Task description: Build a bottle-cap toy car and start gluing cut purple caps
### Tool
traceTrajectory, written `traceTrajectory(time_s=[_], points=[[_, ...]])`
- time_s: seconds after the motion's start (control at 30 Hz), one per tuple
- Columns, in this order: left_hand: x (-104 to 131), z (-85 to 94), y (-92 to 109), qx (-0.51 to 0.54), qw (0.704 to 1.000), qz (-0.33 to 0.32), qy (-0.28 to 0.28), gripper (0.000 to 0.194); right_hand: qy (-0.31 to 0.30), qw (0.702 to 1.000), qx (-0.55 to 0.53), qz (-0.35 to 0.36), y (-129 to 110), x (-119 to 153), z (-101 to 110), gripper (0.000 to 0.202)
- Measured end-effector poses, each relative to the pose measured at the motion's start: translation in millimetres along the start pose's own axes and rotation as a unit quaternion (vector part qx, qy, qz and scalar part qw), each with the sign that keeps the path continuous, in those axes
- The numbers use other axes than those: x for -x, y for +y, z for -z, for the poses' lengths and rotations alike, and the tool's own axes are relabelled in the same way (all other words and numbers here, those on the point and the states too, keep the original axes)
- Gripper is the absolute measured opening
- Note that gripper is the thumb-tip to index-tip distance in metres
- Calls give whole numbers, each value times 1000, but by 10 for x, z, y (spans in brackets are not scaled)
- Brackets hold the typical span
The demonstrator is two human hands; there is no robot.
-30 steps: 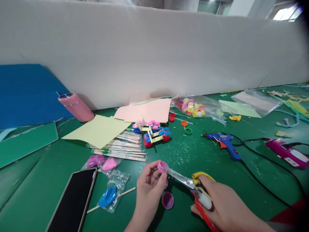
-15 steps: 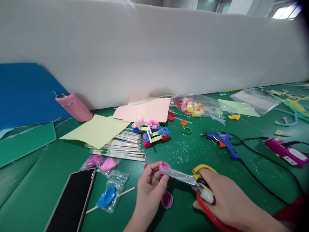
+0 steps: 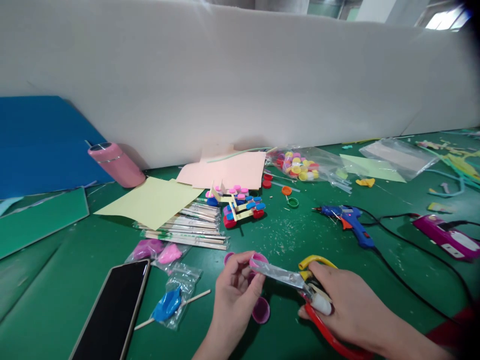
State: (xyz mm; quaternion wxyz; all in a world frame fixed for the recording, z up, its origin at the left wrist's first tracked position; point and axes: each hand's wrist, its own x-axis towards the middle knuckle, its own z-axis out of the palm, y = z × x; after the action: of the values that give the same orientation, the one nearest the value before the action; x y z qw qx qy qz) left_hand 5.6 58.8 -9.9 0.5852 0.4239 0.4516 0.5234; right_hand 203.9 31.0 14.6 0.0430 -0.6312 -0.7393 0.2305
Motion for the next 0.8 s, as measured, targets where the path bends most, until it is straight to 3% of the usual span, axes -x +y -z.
traceTrajectory(time_s=[0.23,0.33,0.57,0.8], points=[[20,-29,2,-46,998,-25,19,22,-21,994,-91,-49,37,-23,-49,25],[6,-24,1,-36,999,-18,18,21,-9,993,-117,-32,36,-2,9,21],[-10,-27,8,-38,998,-51,27,20,23,998,-52,-4,5,46,5,33],[-10,-32,-4,-64,996,-53,24,18,37,999,-25,11,-29,18,15,30]])
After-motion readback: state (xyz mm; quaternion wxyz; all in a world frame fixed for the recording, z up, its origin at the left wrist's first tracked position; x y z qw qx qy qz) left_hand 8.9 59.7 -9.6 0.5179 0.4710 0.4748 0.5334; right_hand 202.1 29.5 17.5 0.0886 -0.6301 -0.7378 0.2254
